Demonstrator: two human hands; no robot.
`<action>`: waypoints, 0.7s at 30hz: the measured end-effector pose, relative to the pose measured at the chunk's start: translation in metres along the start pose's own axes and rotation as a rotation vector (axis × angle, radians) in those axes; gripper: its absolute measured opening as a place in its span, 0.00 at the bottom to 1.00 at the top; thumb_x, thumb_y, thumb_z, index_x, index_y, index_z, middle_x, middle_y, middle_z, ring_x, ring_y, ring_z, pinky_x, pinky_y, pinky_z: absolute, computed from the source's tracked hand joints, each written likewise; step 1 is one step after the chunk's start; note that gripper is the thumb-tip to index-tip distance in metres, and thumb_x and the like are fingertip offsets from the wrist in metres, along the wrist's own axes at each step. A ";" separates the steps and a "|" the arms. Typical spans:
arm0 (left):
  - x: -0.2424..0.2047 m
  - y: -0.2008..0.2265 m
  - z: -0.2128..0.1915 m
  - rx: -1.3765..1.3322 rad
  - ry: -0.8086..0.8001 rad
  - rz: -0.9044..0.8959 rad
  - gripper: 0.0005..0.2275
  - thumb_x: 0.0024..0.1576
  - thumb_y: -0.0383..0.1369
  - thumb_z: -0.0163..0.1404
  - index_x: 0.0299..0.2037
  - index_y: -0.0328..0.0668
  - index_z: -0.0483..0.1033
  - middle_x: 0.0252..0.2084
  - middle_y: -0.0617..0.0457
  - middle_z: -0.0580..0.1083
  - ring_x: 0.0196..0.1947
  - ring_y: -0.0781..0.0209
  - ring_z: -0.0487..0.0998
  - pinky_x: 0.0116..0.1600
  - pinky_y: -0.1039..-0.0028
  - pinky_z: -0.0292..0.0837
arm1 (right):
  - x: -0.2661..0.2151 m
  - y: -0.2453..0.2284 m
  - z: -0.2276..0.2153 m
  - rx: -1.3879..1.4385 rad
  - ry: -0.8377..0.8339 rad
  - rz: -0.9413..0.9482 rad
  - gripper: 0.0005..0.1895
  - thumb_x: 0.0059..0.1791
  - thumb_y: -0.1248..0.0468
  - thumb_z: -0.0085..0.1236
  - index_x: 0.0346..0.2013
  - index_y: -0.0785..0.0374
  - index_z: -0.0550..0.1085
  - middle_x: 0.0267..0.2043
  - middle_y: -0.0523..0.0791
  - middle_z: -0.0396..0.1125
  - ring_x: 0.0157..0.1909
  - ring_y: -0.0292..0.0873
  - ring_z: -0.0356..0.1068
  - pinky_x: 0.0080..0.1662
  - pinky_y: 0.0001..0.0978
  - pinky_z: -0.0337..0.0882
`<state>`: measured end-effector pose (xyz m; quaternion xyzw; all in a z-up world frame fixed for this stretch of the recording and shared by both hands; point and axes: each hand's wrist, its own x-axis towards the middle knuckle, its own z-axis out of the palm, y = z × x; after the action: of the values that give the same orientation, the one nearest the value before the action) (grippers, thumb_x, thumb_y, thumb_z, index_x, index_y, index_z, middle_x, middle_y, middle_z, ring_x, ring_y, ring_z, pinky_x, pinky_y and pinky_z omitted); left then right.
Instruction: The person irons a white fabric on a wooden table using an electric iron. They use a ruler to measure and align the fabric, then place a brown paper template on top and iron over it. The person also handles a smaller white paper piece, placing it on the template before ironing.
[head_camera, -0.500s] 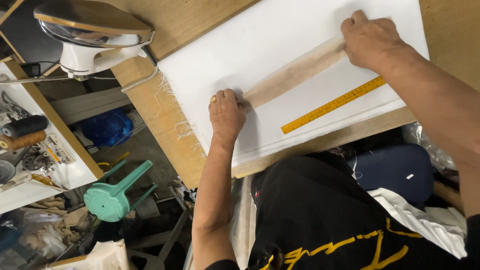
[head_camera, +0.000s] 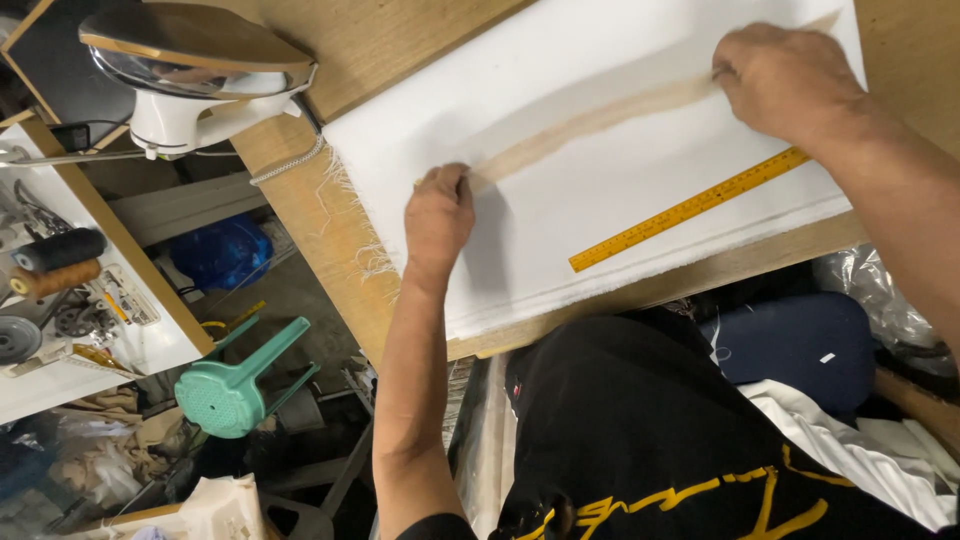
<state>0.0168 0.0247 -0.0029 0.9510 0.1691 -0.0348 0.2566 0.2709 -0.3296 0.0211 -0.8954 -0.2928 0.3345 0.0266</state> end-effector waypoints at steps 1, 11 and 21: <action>0.007 -0.003 -0.006 0.052 0.108 0.058 0.07 0.60 0.28 0.48 0.45 0.46 0.79 0.37 0.49 0.78 0.34 0.44 0.78 0.42 0.58 0.75 | 0.006 0.009 0.010 -0.088 0.231 -0.060 0.10 0.64 0.59 0.49 0.49 0.57 0.78 0.46 0.48 0.72 0.44 0.57 0.73 0.48 0.50 0.71; 0.003 -0.021 -0.009 0.472 0.359 0.311 0.20 0.58 0.15 0.38 0.54 0.44 0.78 0.57 0.48 0.79 0.59 0.48 0.78 0.64 0.56 0.74 | 0.004 -0.020 0.058 -0.261 1.010 -0.439 0.11 0.62 0.73 0.51 0.49 0.68 0.82 0.71 0.55 0.69 0.56 0.52 0.79 0.64 0.43 0.76; -0.037 -0.027 0.031 0.441 0.178 0.146 0.23 0.68 0.41 0.39 0.71 0.41 0.63 0.73 0.41 0.63 0.73 0.35 0.62 0.75 0.44 0.56 | -0.020 -0.026 0.087 -0.429 1.024 -0.194 0.17 0.52 0.72 0.61 0.56 0.67 0.83 0.67 0.56 0.69 0.57 0.54 0.70 0.60 0.51 0.69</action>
<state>-0.0261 0.0196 -0.0372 0.9930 0.1099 0.0318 0.0285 0.1919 -0.3316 -0.0280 -0.8977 -0.3849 -0.2138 0.0133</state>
